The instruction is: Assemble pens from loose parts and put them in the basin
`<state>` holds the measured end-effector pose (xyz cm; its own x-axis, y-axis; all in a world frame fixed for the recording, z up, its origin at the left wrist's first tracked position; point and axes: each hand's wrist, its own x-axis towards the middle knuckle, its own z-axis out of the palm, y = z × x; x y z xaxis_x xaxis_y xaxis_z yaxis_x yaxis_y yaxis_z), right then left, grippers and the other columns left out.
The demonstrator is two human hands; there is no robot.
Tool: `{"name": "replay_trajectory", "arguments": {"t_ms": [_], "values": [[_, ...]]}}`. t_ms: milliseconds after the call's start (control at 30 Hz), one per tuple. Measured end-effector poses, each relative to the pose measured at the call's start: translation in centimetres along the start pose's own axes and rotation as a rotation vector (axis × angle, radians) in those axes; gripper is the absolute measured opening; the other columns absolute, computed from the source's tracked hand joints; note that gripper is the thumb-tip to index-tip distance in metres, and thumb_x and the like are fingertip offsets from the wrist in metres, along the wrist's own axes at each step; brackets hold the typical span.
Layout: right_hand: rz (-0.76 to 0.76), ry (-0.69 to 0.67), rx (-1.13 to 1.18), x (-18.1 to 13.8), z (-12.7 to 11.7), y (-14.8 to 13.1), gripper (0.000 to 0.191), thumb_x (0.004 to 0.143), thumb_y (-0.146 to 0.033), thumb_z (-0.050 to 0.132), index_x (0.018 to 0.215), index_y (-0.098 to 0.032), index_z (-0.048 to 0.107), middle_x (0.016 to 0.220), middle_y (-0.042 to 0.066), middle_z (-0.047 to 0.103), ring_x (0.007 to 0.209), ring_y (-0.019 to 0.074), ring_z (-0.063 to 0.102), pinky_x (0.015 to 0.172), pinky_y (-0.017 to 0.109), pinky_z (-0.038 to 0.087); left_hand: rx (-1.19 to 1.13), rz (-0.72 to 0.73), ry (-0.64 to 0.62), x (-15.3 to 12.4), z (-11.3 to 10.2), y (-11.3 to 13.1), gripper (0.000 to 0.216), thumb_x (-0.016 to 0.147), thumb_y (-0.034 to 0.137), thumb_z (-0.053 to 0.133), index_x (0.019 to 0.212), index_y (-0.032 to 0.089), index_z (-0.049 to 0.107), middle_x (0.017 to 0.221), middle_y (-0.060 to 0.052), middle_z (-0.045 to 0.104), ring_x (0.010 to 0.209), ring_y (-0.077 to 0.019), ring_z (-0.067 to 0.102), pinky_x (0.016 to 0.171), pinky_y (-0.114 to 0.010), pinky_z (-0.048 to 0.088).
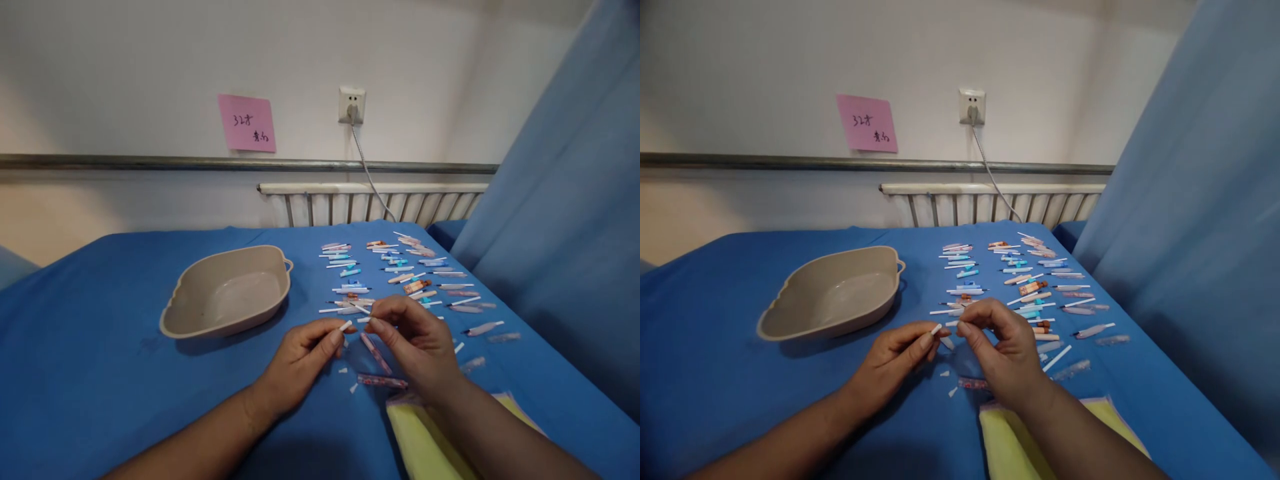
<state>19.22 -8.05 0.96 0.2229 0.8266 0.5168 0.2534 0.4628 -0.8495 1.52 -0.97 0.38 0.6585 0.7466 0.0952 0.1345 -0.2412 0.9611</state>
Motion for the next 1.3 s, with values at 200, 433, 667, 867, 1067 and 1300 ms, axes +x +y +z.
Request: {"name": "replay_trajectory", "arguments": {"t_ms": [200,433,667,867,1067,1300], "values": [[-0.097,-0.053,-0.061,-0.2,-0.5,-1.0,0.011,0.083,-0.013,0.057,0.085,-0.022,0.061,0.080,0.002,0.061,0.077,0.0167,0.059,0.070,0.030,0.047,0.162,0.175,0.024,-0.9,0.3,0.3,0.021,0.088,0.027,0.050,0.094,0.020,0.069,0.077,-0.003,0.062,0.072,-0.0154,0.055,0.068,-0.026,0.042],[-0.172,-0.084,-0.130,0.0,-0.7,-1.5,0.013,0.084,-0.010,0.055,0.086,-0.023,0.059,0.078,0.002,0.061,0.074,0.0165,0.058,0.068,0.031,0.047,0.226,0.195,0.007,-0.9,0.2,0.4,0.021,0.089,0.026,0.049,0.095,0.021,0.068,0.076,-0.002,0.061,0.072,-0.0158,0.056,0.067,-0.026,0.041],[-0.222,-0.160,-0.218,0.2,-1.0,-1.8,0.013,0.084,-0.010,0.054,0.087,-0.022,0.058,0.078,0.002,0.062,0.073,0.0166,0.058,0.066,0.031,0.047,0.247,0.216,-0.009,-0.7,0.0,0.1,0.021,0.089,0.025,0.048,0.098,0.020,0.067,0.081,-0.004,0.064,0.075,-0.0164,0.057,0.069,-0.026,0.042],[-0.272,-0.207,-0.259,0.4,-1.1,-1.8,0.016,0.083,-0.007,0.053,0.092,-0.019,0.059,0.081,0.003,0.062,0.076,0.0155,0.059,0.068,0.028,0.046,0.279,0.251,-0.020,-0.6,-0.1,0.0,0.020,0.090,0.023,0.047,0.099,0.021,0.065,0.084,-0.002,0.064,0.077,-0.0149,0.056,0.070,-0.026,0.041],[-0.308,-0.260,-0.305,0.4,-1.4,-1.7,0.019,0.083,-0.005,0.050,0.094,-0.018,0.058,0.084,0.005,0.061,0.079,0.0153,0.057,0.070,0.028,0.046,0.312,0.264,-0.036,-0.6,-0.2,0.0,0.020,0.091,0.021,0.046,0.099,0.022,0.064,0.085,-0.001,0.063,0.079,-0.0136,0.057,0.071,-0.025,0.041],[-0.373,-0.357,-0.425,0.6,-2.0,-1.5,0.028,0.081,0.000,0.047,0.101,-0.016,0.056,0.091,0.008,0.058,0.085,0.0178,0.054,0.072,0.030,0.045,0.377,0.259,-0.046,-0.5,-0.3,0.2,0.020,0.091,0.021,0.045,0.099,0.021,0.064,0.083,0.000,0.062,0.076,-0.0121,0.056,0.070,-0.023,0.041]]}}
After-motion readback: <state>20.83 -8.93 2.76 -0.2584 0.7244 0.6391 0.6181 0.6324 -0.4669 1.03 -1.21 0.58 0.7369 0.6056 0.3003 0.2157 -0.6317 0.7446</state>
